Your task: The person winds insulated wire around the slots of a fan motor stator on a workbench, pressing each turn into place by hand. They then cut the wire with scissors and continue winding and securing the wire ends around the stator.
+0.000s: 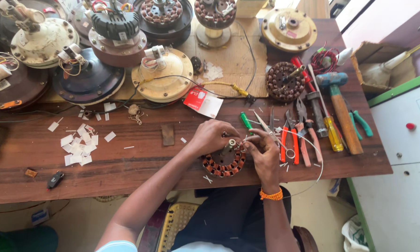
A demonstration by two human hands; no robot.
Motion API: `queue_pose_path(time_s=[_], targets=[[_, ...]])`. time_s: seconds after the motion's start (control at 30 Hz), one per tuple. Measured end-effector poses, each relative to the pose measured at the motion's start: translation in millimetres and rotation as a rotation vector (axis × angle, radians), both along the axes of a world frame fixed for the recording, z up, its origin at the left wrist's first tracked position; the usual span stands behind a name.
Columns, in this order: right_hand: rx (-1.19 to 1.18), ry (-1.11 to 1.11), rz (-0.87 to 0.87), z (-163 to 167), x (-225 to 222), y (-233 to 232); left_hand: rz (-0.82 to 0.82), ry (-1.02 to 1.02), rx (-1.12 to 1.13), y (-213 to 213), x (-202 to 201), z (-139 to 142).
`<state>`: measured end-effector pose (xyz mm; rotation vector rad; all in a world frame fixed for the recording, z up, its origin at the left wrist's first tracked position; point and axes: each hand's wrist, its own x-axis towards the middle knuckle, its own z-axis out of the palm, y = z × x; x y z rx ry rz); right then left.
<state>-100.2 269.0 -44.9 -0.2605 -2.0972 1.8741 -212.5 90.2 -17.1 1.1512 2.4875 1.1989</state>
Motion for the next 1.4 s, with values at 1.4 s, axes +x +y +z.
queue_pose_path(time_s=[1.4], targets=[[0.061,-0.08,-0.032,9,-1,-3,0.408,-0.715,0.561,-4,-27,-42]])
